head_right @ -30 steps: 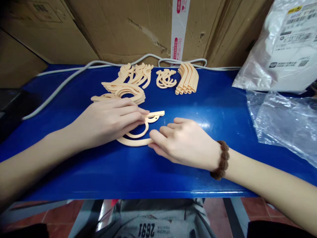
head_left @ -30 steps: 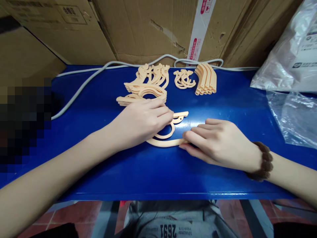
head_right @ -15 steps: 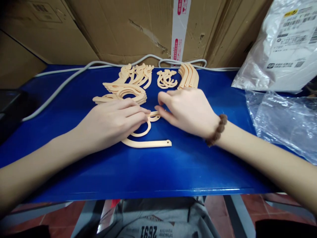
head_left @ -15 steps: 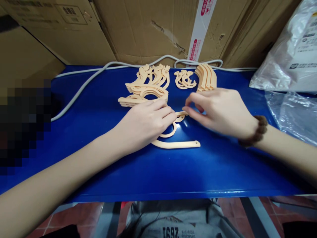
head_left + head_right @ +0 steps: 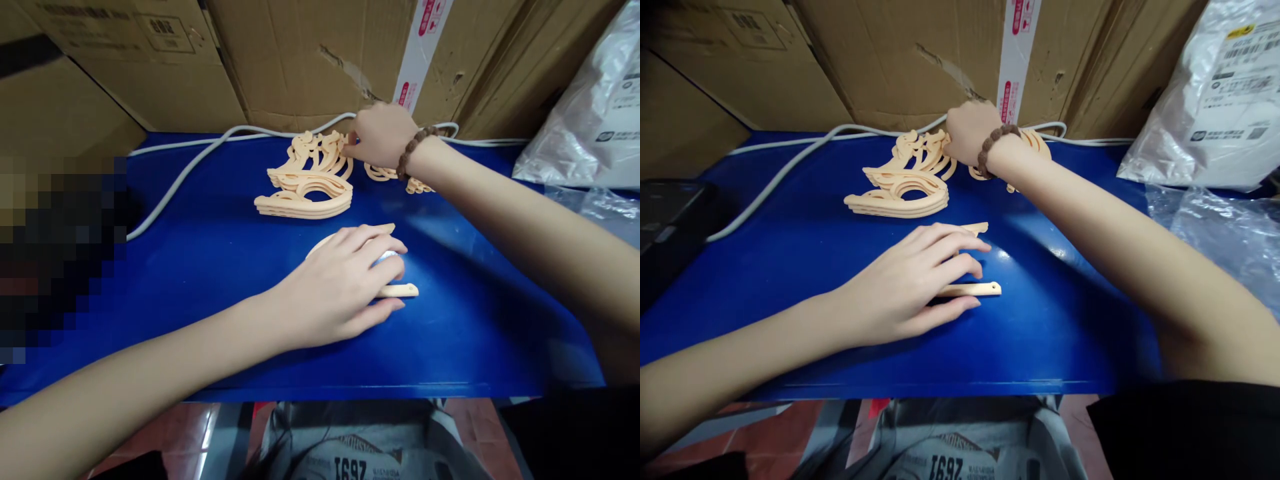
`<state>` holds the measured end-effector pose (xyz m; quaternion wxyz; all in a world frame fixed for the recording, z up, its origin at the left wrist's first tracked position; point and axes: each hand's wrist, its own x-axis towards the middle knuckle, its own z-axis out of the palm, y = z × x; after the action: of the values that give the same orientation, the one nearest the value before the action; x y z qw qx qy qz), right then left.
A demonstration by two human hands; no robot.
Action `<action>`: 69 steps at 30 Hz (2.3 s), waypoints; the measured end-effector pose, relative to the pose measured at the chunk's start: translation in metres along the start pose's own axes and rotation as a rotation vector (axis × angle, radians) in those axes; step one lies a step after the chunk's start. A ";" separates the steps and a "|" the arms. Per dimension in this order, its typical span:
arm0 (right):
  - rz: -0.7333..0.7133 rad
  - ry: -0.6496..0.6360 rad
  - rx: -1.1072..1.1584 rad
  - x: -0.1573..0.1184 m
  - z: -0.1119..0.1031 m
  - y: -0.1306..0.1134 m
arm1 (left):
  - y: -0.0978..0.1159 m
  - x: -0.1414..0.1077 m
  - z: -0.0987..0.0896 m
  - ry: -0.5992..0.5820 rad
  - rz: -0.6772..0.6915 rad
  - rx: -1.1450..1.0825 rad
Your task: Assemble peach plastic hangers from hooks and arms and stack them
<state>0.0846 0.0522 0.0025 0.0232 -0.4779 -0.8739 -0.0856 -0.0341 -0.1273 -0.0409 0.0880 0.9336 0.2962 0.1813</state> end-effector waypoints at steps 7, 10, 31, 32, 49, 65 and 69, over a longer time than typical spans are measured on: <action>0.054 -0.002 0.082 0.015 0.008 0.003 | -0.003 0.000 0.009 -0.047 0.012 -0.012; 0.058 -0.006 0.102 0.021 0.011 0.005 | -0.005 -0.001 0.012 -0.046 0.006 -0.019; 0.154 0.058 1.133 -0.053 -0.016 0.046 | -0.009 0.002 0.009 -0.105 -0.020 -0.041; 0.161 0.023 1.178 -0.064 -0.016 0.050 | -0.010 0.002 0.009 -0.110 -0.025 -0.041; -0.059 0.003 0.785 -0.177 0.006 0.037 | -0.013 0.002 0.010 -0.052 -0.086 -0.107; -0.229 -0.189 0.692 -0.186 0.004 0.030 | -0.013 0.002 0.011 0.004 -0.134 -0.191; -0.258 -0.189 0.716 -0.186 0.003 0.028 | -0.013 0.002 0.011 0.020 -0.139 -0.208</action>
<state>0.2090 -0.0870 -0.0196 0.0970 -0.3314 -0.8997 0.2669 -0.0350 -0.1166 -0.0535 0.1937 0.8947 0.3408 0.2140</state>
